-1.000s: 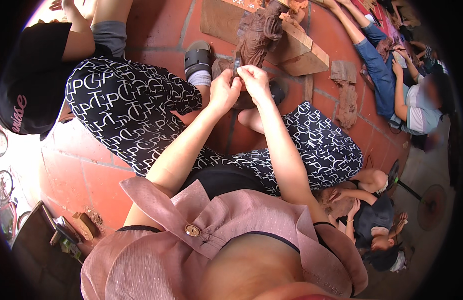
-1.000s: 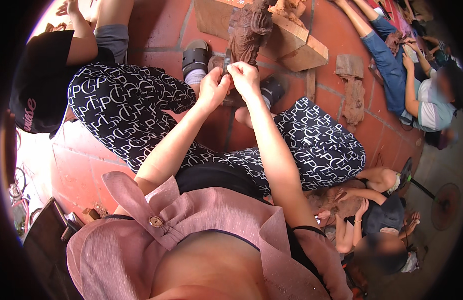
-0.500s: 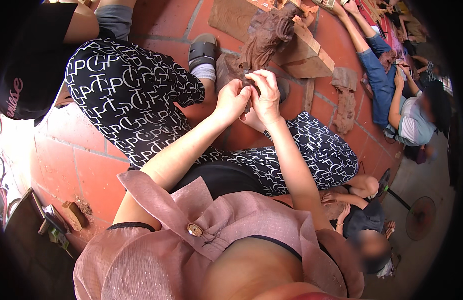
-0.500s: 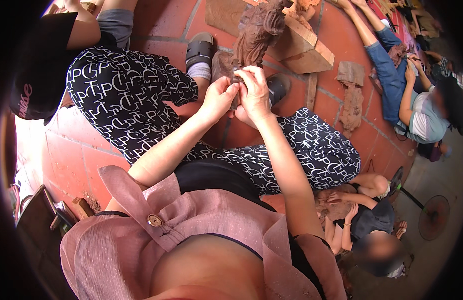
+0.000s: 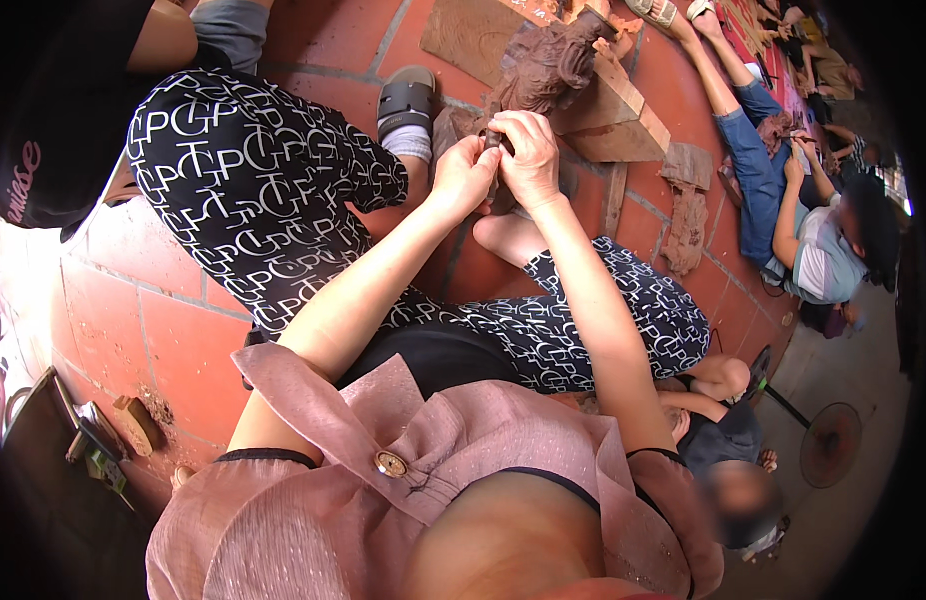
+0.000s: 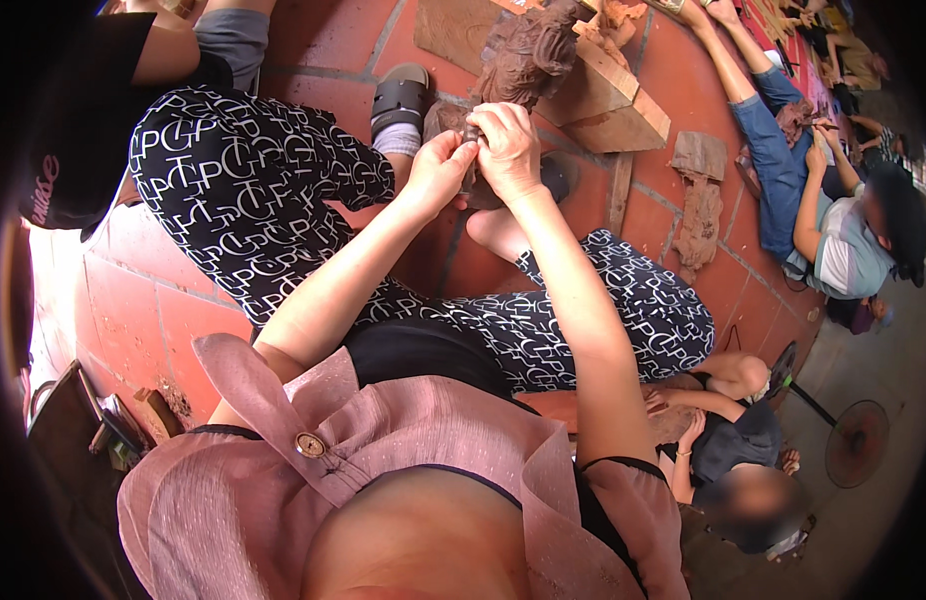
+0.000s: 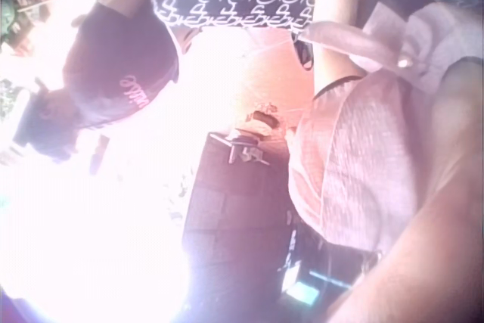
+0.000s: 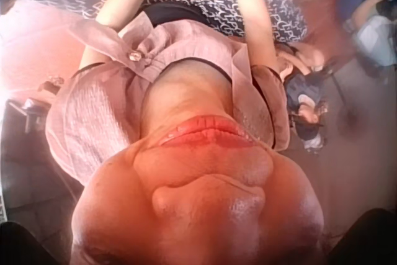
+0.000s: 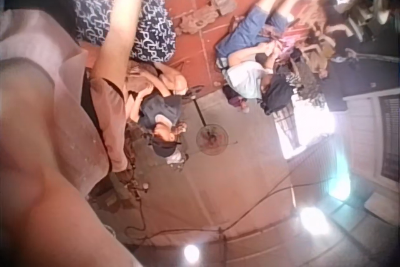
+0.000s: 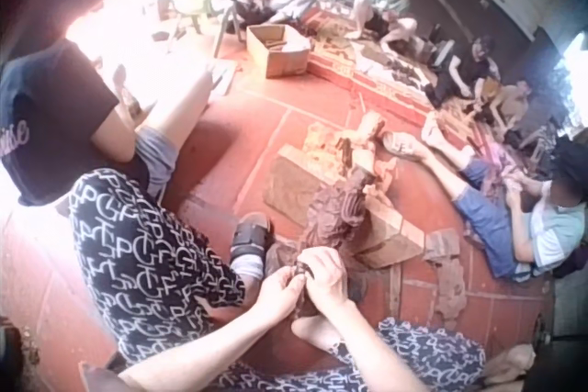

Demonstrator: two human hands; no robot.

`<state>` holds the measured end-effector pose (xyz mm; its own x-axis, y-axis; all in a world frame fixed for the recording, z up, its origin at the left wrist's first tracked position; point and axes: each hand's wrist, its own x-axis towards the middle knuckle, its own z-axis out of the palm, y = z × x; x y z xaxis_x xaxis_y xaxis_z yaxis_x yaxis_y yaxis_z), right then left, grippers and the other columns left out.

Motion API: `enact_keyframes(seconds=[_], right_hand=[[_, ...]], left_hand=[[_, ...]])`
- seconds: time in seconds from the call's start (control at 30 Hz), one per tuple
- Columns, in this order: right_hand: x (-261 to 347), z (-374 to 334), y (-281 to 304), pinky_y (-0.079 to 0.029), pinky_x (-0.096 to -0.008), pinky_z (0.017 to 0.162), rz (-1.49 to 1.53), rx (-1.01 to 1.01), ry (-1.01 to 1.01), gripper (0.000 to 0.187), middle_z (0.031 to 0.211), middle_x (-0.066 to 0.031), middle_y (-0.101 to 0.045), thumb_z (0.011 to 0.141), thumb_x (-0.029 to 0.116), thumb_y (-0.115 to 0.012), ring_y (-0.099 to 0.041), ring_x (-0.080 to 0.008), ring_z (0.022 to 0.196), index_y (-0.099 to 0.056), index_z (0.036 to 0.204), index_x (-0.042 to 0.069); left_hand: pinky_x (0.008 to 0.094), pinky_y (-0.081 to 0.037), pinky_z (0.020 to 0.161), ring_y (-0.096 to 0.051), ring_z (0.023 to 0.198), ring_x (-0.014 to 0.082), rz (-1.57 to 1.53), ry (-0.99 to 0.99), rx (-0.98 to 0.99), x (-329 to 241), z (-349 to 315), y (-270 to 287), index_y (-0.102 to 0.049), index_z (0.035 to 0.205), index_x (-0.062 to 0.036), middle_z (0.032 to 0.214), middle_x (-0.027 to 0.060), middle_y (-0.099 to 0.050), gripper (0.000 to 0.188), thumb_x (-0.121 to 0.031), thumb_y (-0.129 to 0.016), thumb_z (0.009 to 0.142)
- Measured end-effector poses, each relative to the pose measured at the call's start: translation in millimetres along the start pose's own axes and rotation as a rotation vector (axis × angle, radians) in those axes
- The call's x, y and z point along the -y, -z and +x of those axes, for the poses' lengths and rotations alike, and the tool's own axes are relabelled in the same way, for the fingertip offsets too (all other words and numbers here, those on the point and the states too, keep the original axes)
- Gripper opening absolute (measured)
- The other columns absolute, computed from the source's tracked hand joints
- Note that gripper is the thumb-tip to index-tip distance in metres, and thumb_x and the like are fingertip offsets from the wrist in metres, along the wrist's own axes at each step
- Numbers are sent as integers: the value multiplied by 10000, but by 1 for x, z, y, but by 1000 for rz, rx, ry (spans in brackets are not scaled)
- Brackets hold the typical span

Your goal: The person carves a wooden sculpture using a small knife while sitting on the floor. They hold the wood steady with one hand and carefully shape it with the other, occasionally adjusting their grip.

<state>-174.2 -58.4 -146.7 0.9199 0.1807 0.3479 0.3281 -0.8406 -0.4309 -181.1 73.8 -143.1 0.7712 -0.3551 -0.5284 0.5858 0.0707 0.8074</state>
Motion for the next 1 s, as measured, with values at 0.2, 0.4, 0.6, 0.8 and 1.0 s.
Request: enact_keyframes(seconds=[0.2,0.4,0.6,0.8,1.0], right_hand=[[-2,-5,-4,-465,-361,862,-12,-25,-19,311,941,-50,-639,577,-25,-663,-571,-263,972,-629,865,87],[0,-7,-4,-460,-355,863,13,-23,-40,329,950,-39,-646,561,-11,-679,-559,-258,975,-636,868,99],[2,-2,-7,-458,-363,849,21,-88,-60,337,922,-35,-634,545,-23,-671,-544,-258,963,-621,855,98],[1,-1,-6,-454,-369,827,102,-101,-58,335,910,-44,-626,544,-27,-668,-541,-259,918,-617,853,93],[-2,-5,-6,-454,-364,810,90,-52,-51,327,916,-41,-626,542,-34,-668,-541,-255,899,-616,839,92]], left_hand=[[234,-359,314,-430,364,102,54,-71,-59,-1,-5,-2,-497,832,-38,606,21,-508,174,-190,-510,916],[236,-361,315,-440,363,103,50,-29,-25,5,-1,2,-497,819,-34,620,26,-517,182,-191,-512,910],[237,-348,305,-448,386,98,141,-112,-42,1,5,3,-502,825,-38,635,30,-518,172,-189,-513,905],[230,-343,301,-429,384,94,116,-54,-15,1,6,6,-500,816,-41,639,24,-513,174,-192,-527,898],[224,-337,301,-420,393,82,123,21,7,1,0,8,-501,819,-42,630,20,-505,172,-191,-522,902]])
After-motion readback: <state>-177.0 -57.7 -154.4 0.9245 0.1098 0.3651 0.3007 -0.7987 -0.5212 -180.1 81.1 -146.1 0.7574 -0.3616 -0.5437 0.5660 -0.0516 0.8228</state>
